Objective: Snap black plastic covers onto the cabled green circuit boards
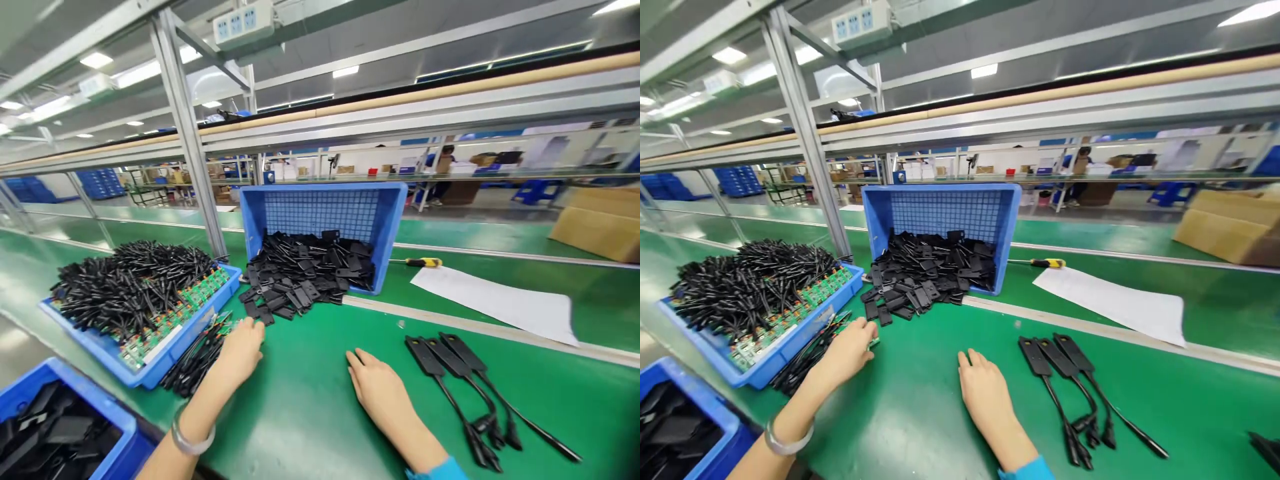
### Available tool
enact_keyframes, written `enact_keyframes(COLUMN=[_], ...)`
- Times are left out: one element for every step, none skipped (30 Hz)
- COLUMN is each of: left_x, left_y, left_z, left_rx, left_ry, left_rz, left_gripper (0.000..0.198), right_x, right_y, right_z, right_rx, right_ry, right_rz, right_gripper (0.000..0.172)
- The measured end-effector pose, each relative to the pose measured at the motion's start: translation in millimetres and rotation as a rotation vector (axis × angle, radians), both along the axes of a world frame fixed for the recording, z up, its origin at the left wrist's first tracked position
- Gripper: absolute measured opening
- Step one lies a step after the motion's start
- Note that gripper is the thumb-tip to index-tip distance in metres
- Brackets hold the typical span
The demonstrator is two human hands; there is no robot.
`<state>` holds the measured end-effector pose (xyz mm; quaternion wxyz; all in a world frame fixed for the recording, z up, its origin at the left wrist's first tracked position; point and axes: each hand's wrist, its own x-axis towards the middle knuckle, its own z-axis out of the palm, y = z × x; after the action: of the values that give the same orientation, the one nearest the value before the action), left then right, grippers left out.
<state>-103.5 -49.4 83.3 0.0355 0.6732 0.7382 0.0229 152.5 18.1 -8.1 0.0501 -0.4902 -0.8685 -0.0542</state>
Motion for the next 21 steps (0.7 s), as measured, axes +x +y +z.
enact_keyframes(left_x=[-11.6, -22.9, -33.8, -44.1, -53.6, -62.4, -70.5, -78.0, -84.9, -91.2, -96.7, -101.0, -103.9, -104.7, -103.1, -98.7, -91.4, -81.3, -68.9, -54.8, -40.2], left_y=[-8.3, -16.3, -23.5, -29.7, -34.6, -38.2, -40.5, -41.8, -42.1, -41.9, -41.1, -40.1, -38.8, -37.3, -35.6, -33.6, -31.5, -29.1, -26.2, -22.7, -18.4], left_z=[3.3, 4.8, 4.6, 3.1, 0.6, -2.4, -5.6, -8.5, -10.8, -12.4, -13.1, -12.7, -11.4, -9.3, -6.5, -3.3, 0.0, 3.0, 5.5, 7.0, 7.3], left_rx=[0.005, -0.003, -0.015, -0.03, -0.045, -0.053, -0.053, -0.04, -0.016, 0.017, 0.061, 0.117, 0.178, 0.238, 0.294, 0.342, 0.378, 0.396, 0.389, 0.352, 0.281], left_ry=[0.054, 0.088, 0.103, 0.106, 0.096, 0.072, 0.03, -0.034, -0.12, -0.218, -0.312, -0.39, -0.45, -0.495, -0.533, -0.571, -0.618, -0.681, -0.761, -0.859, -0.964], left_rz=[0.074, 0.138, 0.186, 0.216, 0.236, 0.246, 0.252, 0.256, 0.259, 0.264, 0.269, 0.27, 0.268, 0.26, 0.245, 0.221, 0.189, 0.15, 0.104, 0.048, -0.017], left_gripper=[0.031, 0.031, 0.03, 0.029, 0.029, 0.028, 0.026, 0.024, 0.021, 0.018, 0.016, 0.015, 0.017, 0.019, 0.023, 0.025, 0.027, 0.027, 0.027, 0.027, 0.027], right_x=[-0.4, -1.1, -2.0, -2.8, -3.4, -3.7, -3.8, -3.7, -3.4, -3.0, -2.4, -1.8, -1.0, -0.2, 0.6, 1.2, 1.5, 1.3, 0.3, -1.3, -3.6], right_y=[0.2, -0.1, -0.8, -1.7, -2.6, -3.4, -4.2, -5.0, -5.6, -6.2, -6.7, -7.0, -7.1, -7.1, -7.0, -6.8, -6.7, -6.9, -7.3, -8.2, -9.6], right_z=[-1.3, -2.1, -2.3, -2.1, -1.4, -0.5, 0.6, 1.8, 3.1, 4.4, 5.7, 7.1, 8.5, 9.9, 11.1, 12.1, 12.9, 13.4, 13.6, 13.7, 13.7], right_rx=[0.01, 0.017, 0.022, 0.022, 0.022, 0.021, 0.023, 0.027, 0.03, 0.03, 0.027, 0.017, 0.005, -0.011, -0.031, -0.056, -0.091, -0.14, -0.216, -0.327, -0.473], right_ry=[-0.002, -0.002, -0.002, -0.001, 0.001, 0.0, 0.0, 0.002, 0.007, 0.013, 0.022, 0.034, 0.051, 0.073, 0.106, 0.155, 0.227, 0.328, 0.46, 0.622, 0.803], right_rz=[-0.002, -0.006, -0.01, -0.013, -0.013, -0.011, -0.007, -0.004, -0.002, -0.001, -0.001, -0.001, -0.001, -0.002, -0.006, -0.01, -0.008, 0.004, 0.023, 0.046, 0.073], right_gripper=[0.034, 0.033, 0.033, 0.033, 0.033, 0.033, 0.033, 0.033, 0.033, 0.033, 0.033, 0.033, 0.033, 0.033, 0.033, 0.033, 0.033, 0.032, 0.031, 0.031, 0.034])
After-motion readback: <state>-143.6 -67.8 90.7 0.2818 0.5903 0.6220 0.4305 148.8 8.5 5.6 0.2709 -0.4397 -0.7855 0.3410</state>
